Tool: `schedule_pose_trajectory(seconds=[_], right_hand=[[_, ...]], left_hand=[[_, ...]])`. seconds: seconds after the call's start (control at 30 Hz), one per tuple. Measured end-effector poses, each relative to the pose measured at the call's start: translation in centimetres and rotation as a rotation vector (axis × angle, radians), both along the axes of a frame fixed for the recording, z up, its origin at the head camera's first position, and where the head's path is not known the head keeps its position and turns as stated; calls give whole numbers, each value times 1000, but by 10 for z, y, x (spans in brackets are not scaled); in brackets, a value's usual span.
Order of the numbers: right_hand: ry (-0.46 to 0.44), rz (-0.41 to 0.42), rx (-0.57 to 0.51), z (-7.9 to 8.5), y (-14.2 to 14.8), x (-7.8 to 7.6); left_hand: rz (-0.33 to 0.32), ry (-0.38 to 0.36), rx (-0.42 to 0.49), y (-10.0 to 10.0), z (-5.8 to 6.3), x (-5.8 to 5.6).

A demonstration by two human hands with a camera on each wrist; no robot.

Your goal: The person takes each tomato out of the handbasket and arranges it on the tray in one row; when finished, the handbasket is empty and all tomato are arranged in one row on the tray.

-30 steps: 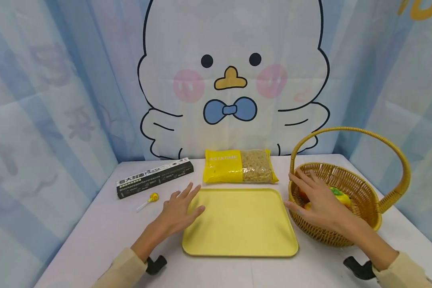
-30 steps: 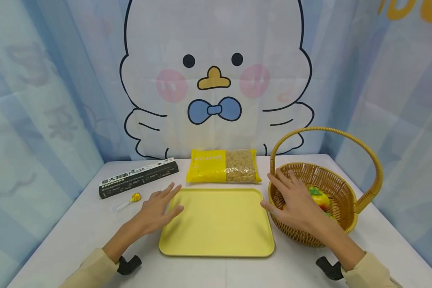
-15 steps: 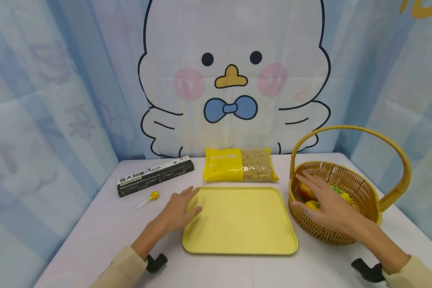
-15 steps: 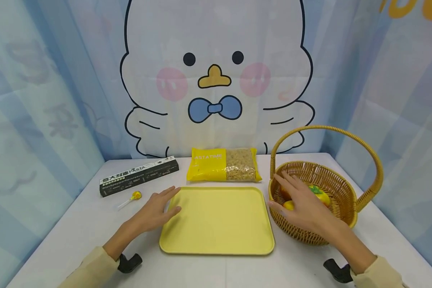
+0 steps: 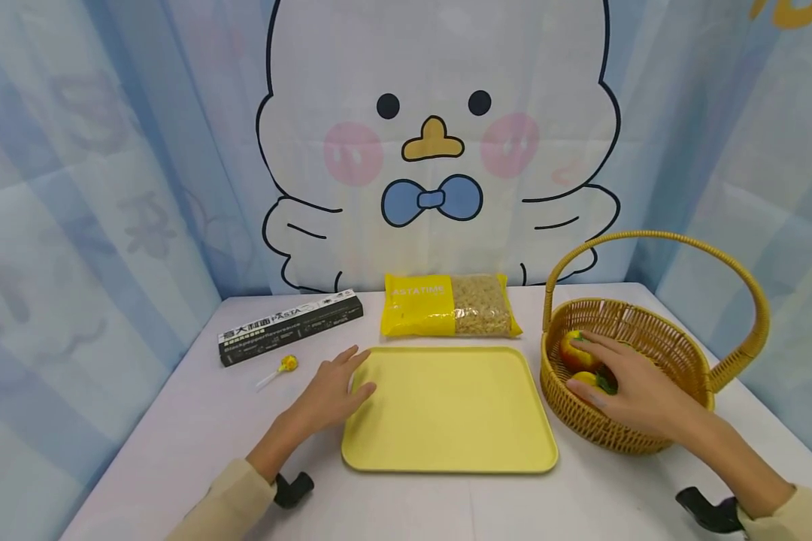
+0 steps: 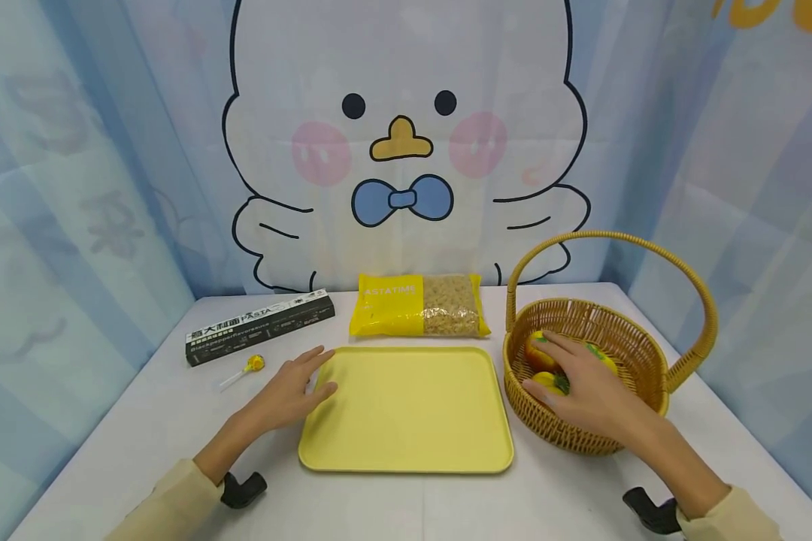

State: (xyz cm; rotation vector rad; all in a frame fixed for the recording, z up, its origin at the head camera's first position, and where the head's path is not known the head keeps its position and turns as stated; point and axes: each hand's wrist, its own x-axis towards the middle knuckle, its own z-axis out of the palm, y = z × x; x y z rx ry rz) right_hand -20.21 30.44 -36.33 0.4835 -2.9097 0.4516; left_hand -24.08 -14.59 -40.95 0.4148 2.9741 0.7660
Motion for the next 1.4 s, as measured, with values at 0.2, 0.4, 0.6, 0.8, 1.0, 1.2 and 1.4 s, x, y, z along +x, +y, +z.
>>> schedule_pose_trajectory(seconds=[0.2,0.4,0.6,0.8,1.0,1.2,1.4], right_hand=[[27,15,13,0,9,2],[33,57,19,-3,16,0],[11,64,30,-6,17,0],[-14,82,40,-5,18,0],[-40,111,34,-3,21,-3],[-60,154,46,-4,25,-8],[-109,164,56,-1,25,-11]], left_hand=[[14,-65,38,1,0,-1],[18,-87,65,0,-1,0],[19,-85,80,-1,-2,0],[31,-86,89,0,-2,0],[52,-103,98,0,-2,-1],[65,-131,107,0,-3,-2],[43,-132,119,-6,-5,-6]])
